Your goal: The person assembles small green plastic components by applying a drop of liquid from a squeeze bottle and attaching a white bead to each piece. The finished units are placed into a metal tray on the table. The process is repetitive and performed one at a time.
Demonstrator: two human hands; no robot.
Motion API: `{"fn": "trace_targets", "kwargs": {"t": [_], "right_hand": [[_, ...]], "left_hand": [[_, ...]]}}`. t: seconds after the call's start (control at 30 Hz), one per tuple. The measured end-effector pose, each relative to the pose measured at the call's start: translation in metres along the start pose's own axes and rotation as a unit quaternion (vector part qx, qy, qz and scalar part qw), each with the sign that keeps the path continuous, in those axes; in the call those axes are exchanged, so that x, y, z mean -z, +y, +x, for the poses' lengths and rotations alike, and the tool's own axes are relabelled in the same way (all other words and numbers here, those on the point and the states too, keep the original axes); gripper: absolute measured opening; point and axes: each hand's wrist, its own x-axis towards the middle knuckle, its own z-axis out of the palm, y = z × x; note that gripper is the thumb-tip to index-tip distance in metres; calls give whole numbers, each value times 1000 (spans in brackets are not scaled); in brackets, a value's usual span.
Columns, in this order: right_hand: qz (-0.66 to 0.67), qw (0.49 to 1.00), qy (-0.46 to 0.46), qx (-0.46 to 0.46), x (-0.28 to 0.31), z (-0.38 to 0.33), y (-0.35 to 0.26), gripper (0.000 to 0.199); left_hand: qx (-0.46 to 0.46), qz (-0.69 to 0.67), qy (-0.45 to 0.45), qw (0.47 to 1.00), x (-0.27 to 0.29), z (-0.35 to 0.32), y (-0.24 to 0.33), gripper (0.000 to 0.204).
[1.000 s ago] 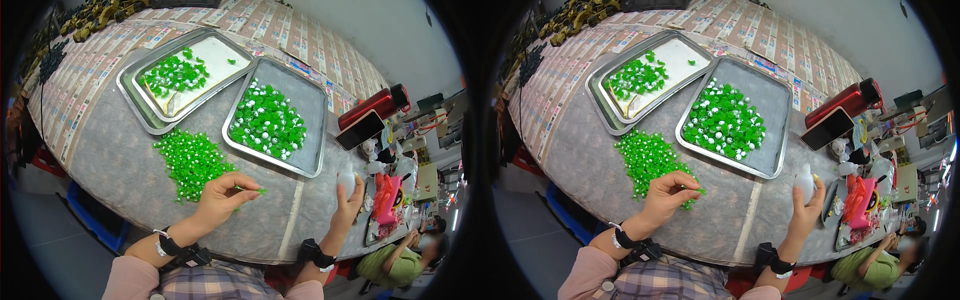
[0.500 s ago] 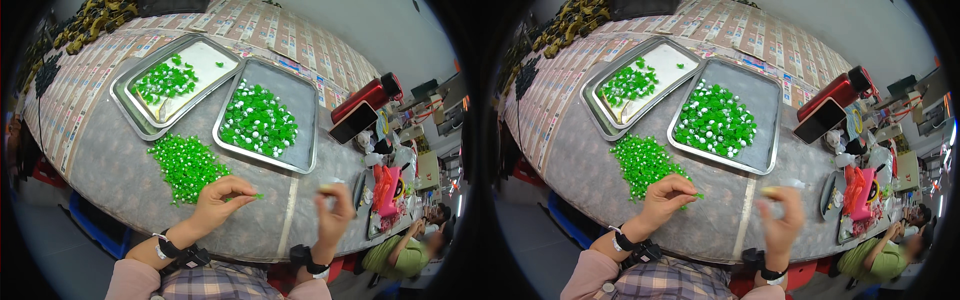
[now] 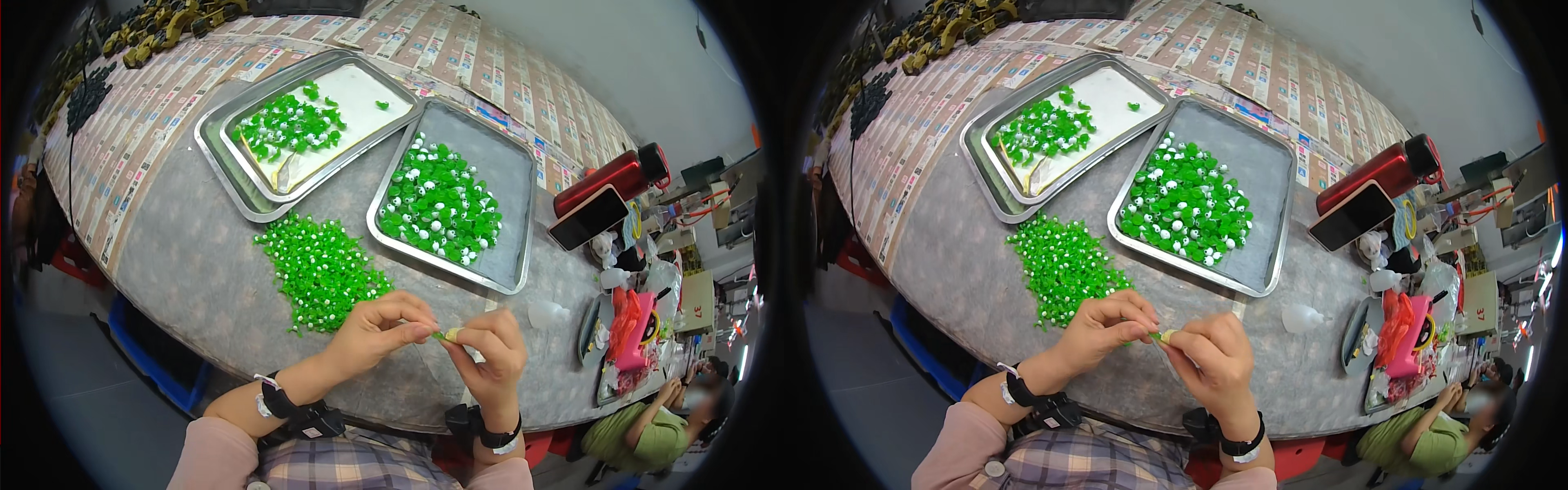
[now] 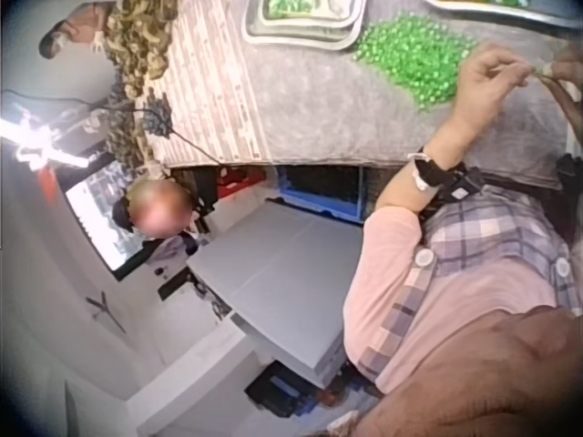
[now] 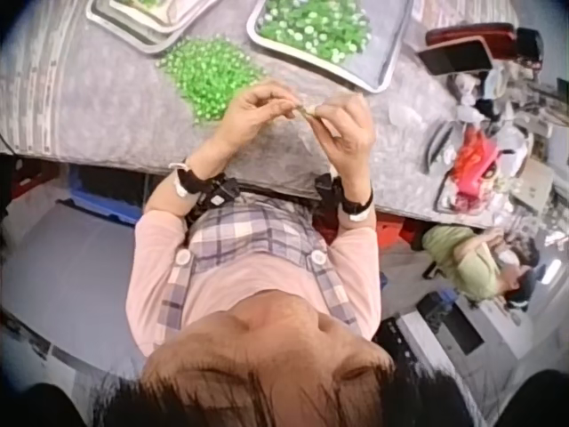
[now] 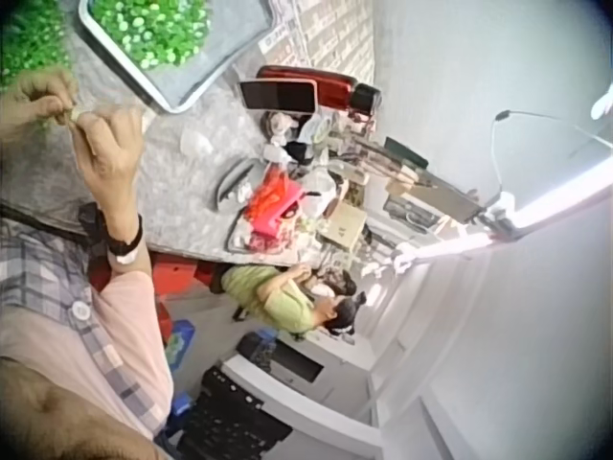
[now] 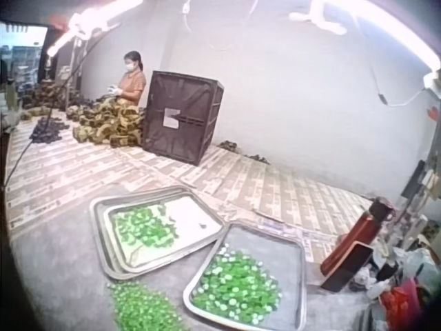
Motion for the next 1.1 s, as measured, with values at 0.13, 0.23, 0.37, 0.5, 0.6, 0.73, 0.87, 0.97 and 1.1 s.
{"fn": "trace_targets", "kwargs": {"t": [0.13,0.23,0.37,0.5,0.6,0.73,0.87,0.97,1.1], "right_hand": [[-14,999,9,50,-2,0,-2,20],[-28,997,8,70,-2,-1,-3,21],[-48,995,9,92,-4,-3,-4,22],[-93,987,13,133,-6,-6,-3,21],[-112,982,11,153,-6,-6,-5,18],[-127,976,13,177,-5,-6,-5,15],[-137,971,-1,197,-4,-5,-7,15],[-125,968,-6,217,-3,-8,-12,15],[-127,967,3,222,0,-15,-14,14]], "left_hand": [[49,-86,-9,995,3,1,-2,12],[73,-119,-13,990,3,1,-1,14],[118,-187,-32,975,7,0,-5,14],[149,-233,-33,961,8,0,-5,15],[170,-254,-24,952,9,-1,-7,15],[197,-285,-21,938,9,-1,-11,14],[208,-322,-6,923,11,-1,-13,15],[198,-378,18,904,21,3,-11,14],[118,-334,41,934,27,2,-1,15]]}}
